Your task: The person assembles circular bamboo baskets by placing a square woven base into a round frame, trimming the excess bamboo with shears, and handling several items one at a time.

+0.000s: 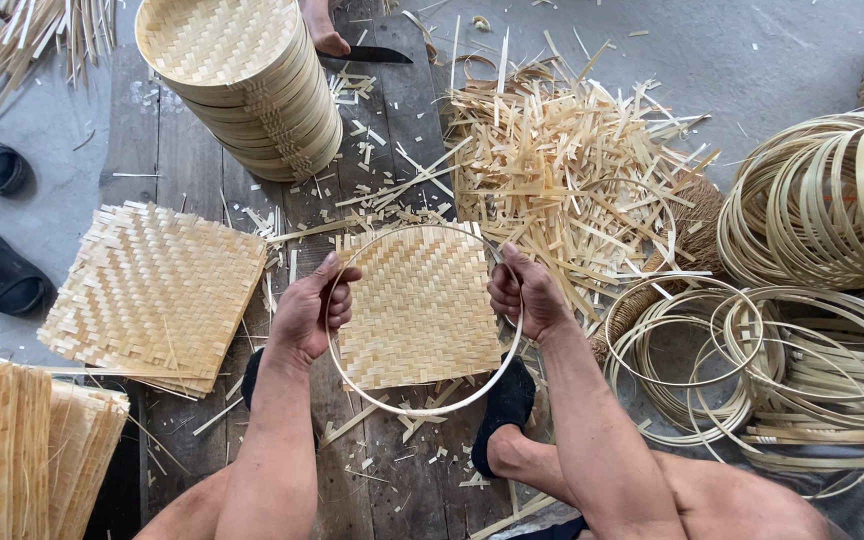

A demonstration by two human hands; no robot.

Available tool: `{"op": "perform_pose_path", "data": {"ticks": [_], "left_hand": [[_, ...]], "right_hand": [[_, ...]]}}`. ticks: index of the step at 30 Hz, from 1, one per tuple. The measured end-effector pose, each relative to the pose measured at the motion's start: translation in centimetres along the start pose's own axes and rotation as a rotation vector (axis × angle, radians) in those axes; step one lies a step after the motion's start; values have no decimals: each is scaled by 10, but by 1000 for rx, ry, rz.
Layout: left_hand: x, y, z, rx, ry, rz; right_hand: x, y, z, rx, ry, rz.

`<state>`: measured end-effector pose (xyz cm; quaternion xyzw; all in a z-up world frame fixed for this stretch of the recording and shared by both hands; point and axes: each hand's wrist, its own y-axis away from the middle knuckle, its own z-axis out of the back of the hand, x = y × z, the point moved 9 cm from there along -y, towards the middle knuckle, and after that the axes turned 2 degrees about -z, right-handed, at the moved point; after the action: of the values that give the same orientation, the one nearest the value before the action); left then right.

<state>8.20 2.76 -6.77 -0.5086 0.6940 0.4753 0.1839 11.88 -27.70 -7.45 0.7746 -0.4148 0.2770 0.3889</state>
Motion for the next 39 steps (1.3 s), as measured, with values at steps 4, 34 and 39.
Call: {"op": "perform_pose_path", "data": {"ticks": [4,34,39], "left_hand": [[25,-7,7,-64,150,-4],[114,-84,125,-530,-1164,-182],[115,-84,129,-562,-1129,-82]], "right_hand": [[-5,-8,21,-187,45,94],[-82,-65,114,-692,1203,-7],[-83,-62,117,-709,1167,-125]]}}
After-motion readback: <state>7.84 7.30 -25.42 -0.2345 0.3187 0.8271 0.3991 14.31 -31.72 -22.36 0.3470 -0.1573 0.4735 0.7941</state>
